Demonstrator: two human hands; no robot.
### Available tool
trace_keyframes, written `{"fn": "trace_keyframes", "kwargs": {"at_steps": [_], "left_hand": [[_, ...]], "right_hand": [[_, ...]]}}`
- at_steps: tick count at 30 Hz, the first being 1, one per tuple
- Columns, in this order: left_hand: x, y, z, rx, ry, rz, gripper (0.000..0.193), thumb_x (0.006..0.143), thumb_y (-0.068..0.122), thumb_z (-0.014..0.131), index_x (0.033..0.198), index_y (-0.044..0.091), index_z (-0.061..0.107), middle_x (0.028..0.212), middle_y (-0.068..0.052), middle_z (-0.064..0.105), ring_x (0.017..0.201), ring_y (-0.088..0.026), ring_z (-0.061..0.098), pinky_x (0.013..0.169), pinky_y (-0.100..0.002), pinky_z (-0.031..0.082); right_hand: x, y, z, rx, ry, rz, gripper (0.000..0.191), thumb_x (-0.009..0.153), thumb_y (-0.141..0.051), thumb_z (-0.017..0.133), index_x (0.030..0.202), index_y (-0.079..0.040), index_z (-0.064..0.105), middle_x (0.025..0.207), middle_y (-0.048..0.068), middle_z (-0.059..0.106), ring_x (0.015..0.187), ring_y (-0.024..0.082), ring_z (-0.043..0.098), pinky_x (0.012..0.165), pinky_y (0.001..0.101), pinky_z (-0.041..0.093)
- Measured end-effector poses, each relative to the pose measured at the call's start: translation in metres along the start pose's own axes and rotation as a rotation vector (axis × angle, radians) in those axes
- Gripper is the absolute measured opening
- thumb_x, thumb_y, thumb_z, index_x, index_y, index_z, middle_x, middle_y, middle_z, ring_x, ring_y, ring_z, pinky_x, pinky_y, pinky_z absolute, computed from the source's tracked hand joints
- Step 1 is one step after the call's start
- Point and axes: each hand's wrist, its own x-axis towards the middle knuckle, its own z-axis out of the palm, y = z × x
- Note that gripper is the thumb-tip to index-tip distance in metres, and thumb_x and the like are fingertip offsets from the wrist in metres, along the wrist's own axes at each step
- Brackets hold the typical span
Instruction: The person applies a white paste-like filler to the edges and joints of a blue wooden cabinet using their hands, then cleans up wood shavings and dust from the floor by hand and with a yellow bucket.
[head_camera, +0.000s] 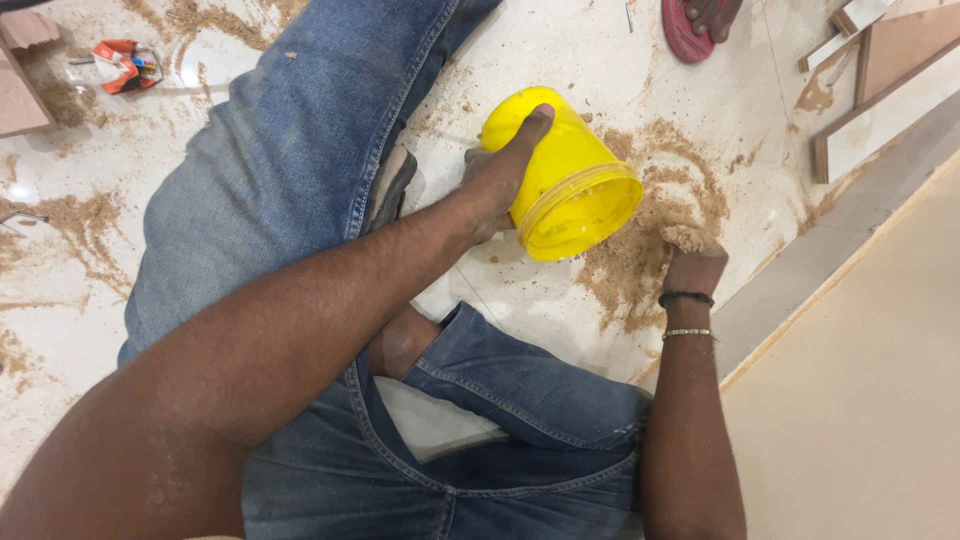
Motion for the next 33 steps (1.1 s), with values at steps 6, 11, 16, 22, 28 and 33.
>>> {"fn": "trace_keyframes", "kwargs": {"at_steps": [6,11,16,22,28,33], "left_hand": [[0.004,-0.002,-0.003,-0.041,-0.190,0.023,0.088,0.084,0.075,0.044,0.144,0.011,0.050,0.128,-0.015,0.067,0.112,-0.024,0.072,0.090,-0.049,0.063],[0.007,-0.003,-0.003,-0.135,-0.311,0.015,0.086,0.090,0.073,0.035,0.148,0.011,0.043,0.133,-0.018,0.064,0.118,-0.028,0.071,0.092,-0.050,0.066],[0.009,-0.004,-0.003,-0.163,-0.433,0.102,0.086,0.093,0.071,0.027,0.149,0.009,0.042,0.138,-0.021,0.063,0.122,-0.030,0.069,0.090,-0.050,0.060],[0.017,-0.005,-0.001,-0.272,-0.558,0.126,0.088,0.094,0.072,0.024,0.152,0.008,0.040,0.142,-0.022,0.060,0.127,-0.032,0.065,0.098,-0.049,0.058],[0.014,-0.007,-0.001,-0.227,-0.480,0.097,0.088,0.093,0.073,0.024,0.152,0.010,0.040,0.142,-0.021,0.061,0.127,-0.030,0.067,0.097,-0.047,0.058],[0.008,-0.005,0.001,-0.178,-0.444,0.094,0.091,0.093,0.075,0.025,0.152,0.008,0.042,0.142,-0.023,0.062,0.125,-0.031,0.068,0.095,-0.046,0.059]], "right_hand": [[0.012,0.004,0.001,-0.206,0.215,0.191,0.030,0.096,-0.005,0.081,0.077,0.005,0.060,0.071,0.008,0.061,0.060,0.015,0.052,0.051,0.0333,0.042],[0.022,0.038,0.006,0.247,0.212,0.257,0.022,0.104,-0.024,0.058,0.089,-0.009,0.065,0.071,0.002,0.062,0.051,0.012,0.057,0.045,0.0281,0.045],[0.031,0.061,-0.002,0.485,0.066,0.375,0.052,0.118,-0.045,0.033,0.096,-0.009,0.063,0.079,0.002,0.064,0.064,0.009,0.060,0.058,0.0206,0.051],[0.015,0.006,-0.006,0.079,0.048,0.213,0.029,0.115,-0.018,0.044,0.098,-0.006,0.064,0.090,0.010,0.073,0.073,0.015,0.069,0.061,0.0252,0.055],[-0.004,-0.038,-0.006,0.044,-0.096,-0.095,0.015,0.105,-0.006,0.048,0.107,-0.006,0.063,0.104,0.014,0.075,0.085,0.015,0.075,0.076,0.0261,0.063],[-0.014,-0.029,-0.023,-0.045,-0.091,0.017,0.016,0.105,-0.004,0.059,0.113,0.000,0.072,0.102,0.015,0.076,0.087,0.022,0.069,0.075,0.0293,0.057]]}}
